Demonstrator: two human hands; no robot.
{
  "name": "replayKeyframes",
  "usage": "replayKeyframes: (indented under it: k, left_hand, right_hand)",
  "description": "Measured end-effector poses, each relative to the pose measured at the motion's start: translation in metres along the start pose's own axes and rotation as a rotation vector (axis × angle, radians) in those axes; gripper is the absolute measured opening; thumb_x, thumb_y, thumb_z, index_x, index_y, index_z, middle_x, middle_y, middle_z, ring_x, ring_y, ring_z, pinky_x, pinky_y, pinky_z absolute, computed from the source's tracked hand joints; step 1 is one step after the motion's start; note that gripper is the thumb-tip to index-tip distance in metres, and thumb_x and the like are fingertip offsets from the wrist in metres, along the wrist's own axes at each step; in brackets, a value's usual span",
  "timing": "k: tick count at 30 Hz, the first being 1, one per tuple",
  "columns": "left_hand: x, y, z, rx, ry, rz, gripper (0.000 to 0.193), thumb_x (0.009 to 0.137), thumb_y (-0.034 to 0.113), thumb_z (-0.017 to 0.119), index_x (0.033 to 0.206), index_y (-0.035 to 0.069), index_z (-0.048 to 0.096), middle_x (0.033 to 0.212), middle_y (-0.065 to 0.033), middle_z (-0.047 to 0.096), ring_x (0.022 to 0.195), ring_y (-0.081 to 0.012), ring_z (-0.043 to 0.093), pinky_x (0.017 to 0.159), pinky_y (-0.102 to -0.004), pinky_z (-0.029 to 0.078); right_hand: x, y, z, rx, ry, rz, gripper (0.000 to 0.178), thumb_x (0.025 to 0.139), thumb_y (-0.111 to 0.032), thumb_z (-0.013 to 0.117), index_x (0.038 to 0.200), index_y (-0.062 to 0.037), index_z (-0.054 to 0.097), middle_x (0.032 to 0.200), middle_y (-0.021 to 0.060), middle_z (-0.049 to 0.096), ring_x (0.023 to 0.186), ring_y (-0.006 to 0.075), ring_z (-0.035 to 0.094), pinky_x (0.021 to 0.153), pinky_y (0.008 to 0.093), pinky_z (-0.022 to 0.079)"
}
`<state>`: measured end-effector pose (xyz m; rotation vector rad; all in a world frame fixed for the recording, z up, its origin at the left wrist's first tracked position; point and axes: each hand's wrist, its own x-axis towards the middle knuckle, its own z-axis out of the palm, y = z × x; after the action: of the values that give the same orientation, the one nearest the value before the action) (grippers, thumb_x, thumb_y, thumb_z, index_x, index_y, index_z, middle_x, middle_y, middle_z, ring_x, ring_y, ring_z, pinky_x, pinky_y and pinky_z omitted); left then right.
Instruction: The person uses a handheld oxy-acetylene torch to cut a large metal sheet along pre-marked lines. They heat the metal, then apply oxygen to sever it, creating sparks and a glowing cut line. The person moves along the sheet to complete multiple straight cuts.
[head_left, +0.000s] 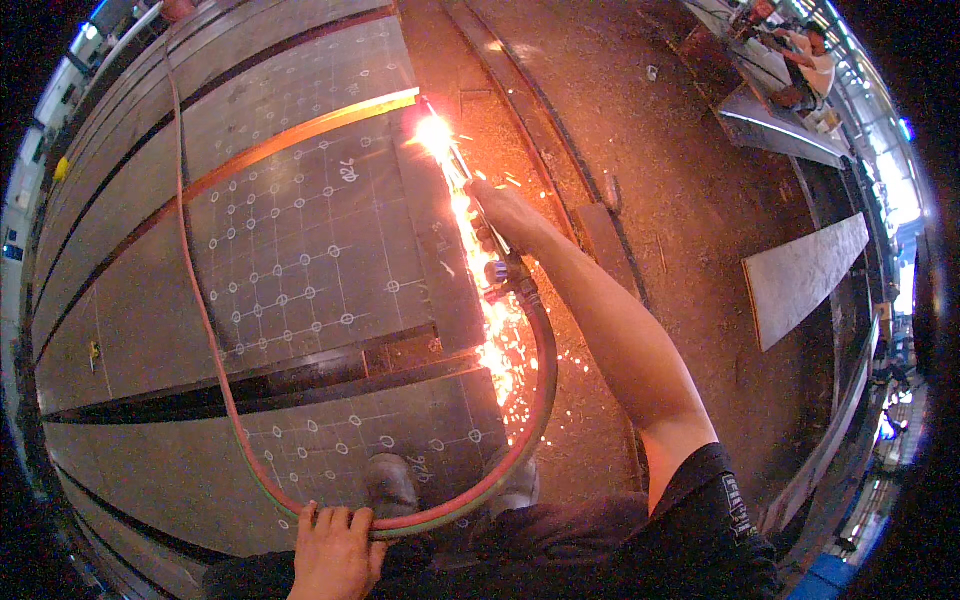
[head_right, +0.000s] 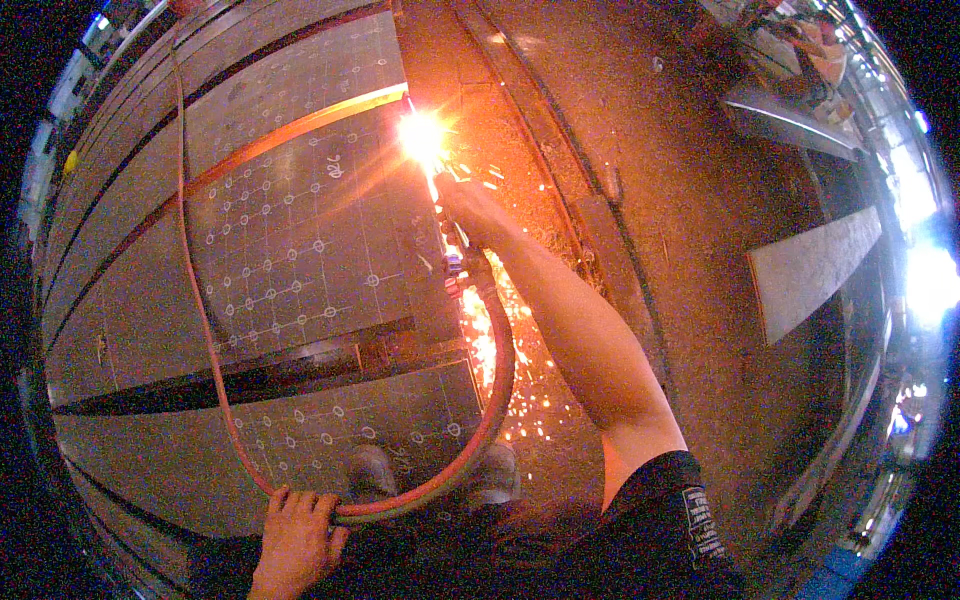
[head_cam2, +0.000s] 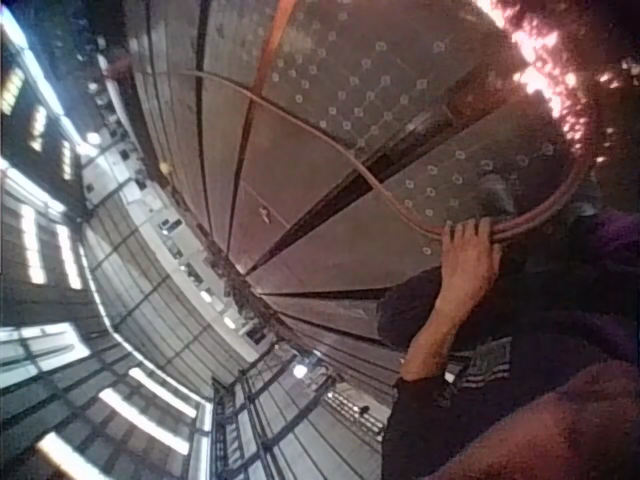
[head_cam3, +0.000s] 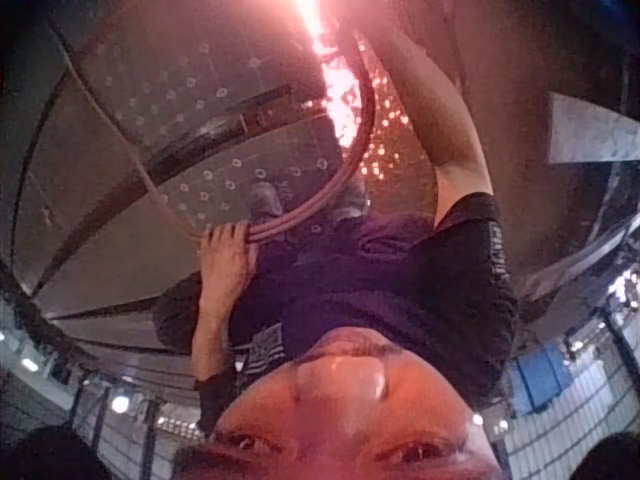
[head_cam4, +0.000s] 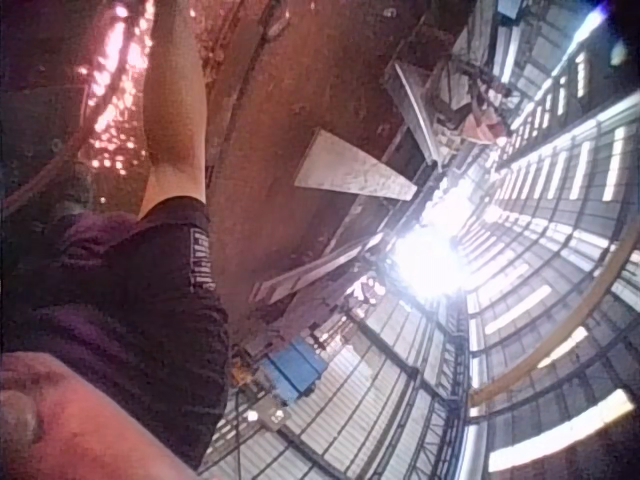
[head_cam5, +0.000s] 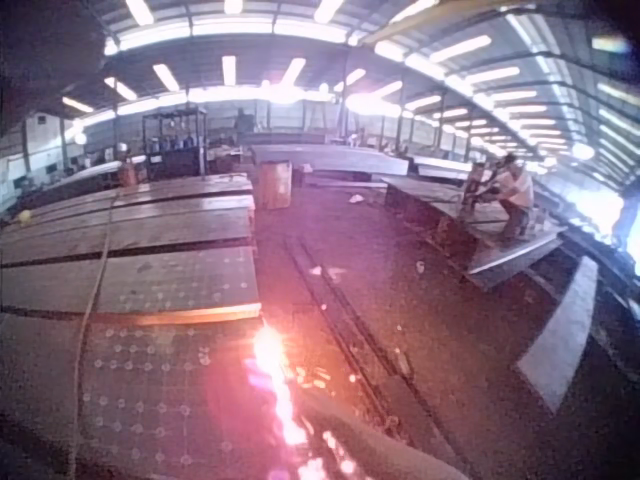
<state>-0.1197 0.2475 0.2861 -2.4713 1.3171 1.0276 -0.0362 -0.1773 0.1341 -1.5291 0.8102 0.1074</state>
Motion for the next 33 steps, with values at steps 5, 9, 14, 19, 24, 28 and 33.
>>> replayKeyframes:
  k: [5,9,14,19,24,28,33]
  left_hand:
    - [0.0,-0.001,0.001,-0.01,-0.002,0.011,0.045,0.079,0.029,0.066,0.117,0.007,0.056,0.103,-0.0146,0.06,0.104,-0.0329,0.056,0.105,-0.0522,0.032]
    - [-0.001,0.0,0.002,0.005,0.002,-0.001,0.046,0.079,0.029,0.067,0.117,0.007,0.056,0.103,-0.0149,0.06,0.104,-0.0337,0.056,0.106,-0.0529,0.032]
    - [-0.002,-0.002,0.003,0.008,-0.007,0.0,0.046,0.079,0.029,0.067,0.117,0.006,0.056,0.102,-0.015,0.06,0.104,-0.0336,0.056,0.105,-0.0533,0.032]
    - [-0.001,-0.001,0.002,0.011,0.004,0.012,0.046,0.078,0.028,0.068,0.116,0.006,0.056,0.102,-0.0149,0.061,0.103,-0.0333,0.056,0.105,-0.0529,0.033]
    - [-0.002,-0.001,0.003,0.026,0.0,0.0,0.044,0.078,0.028,0.068,0.114,0.006,0.057,0.103,-0.0145,0.061,0.103,-0.0324,0.056,0.104,-0.0526,0.033]
    - [-0.002,-0.002,0.005,0.012,0.016,0.017,0.043,0.077,0.029,0.069,0.113,0.006,0.058,0.102,-0.014,0.061,0.103,-0.0314,0.057,0.105,-0.0524,0.032]
    - [-0.004,0.002,-0.009,0.002,0.086,0.023,0.036,0.084,0.029,0.062,0.112,0.005,0.059,0.102,-0.0166,0.062,0.1,-0.0341,0.058,0.096,-0.0477,0.04]
  right_hand:
    - [0.013,0.013,-0.005,-0.046,-0.005,-0.165,0.058,0.091,-0.05,0.045,0.099,0.0052,0.059,0.079,0.0159,0.061,0.061,0.0249,0.057,0.052,0.0435,0.046]
    - [0.014,0.007,0.001,0.051,0.025,0.032,0.058,0.09,-0.051,0.045,0.098,0.0051,0.059,0.077,0.0174,0.06,0.062,0.0257,0.057,0.052,0.043,0.046]
    - [-0.001,-0.004,0.002,0.005,0.041,0.022,0.057,0.089,-0.053,0.05,0.093,0.003,0.059,0.075,0.0109,0.058,0.058,0.0194,0.056,0.051,0.0376,0.047]
    - [0.007,0.006,-0.004,0.032,0.036,0.037,0.058,0.089,-0.053,0.049,0.093,0.0039,0.059,0.078,0.0118,0.059,0.06,0.0197,0.057,0.052,0.0366,0.047]
    - [0.004,0.004,0.002,0.021,0.003,-0.017,0.058,0.09,-0.053,0.047,0.097,0.0039,0.058,0.081,0.0146,0.062,0.067,0.0238,0.06,0.058,0.0398,0.046]
    - [0.011,0.018,-0.005,-0.078,0.017,-0.215,0.054,0.091,-0.05,0.047,0.097,0.0026,0.059,0.078,0.0135,0.059,0.063,0.0232,0.058,0.054,0.0385,0.048]
    - [0.006,0.008,0.001,-0.025,0.034,-0.109,0.057,0.092,-0.052,0.047,0.098,0.0028,0.059,0.076,0.0141,0.059,0.064,0.0239,0.059,0.055,0.0393,0.048]
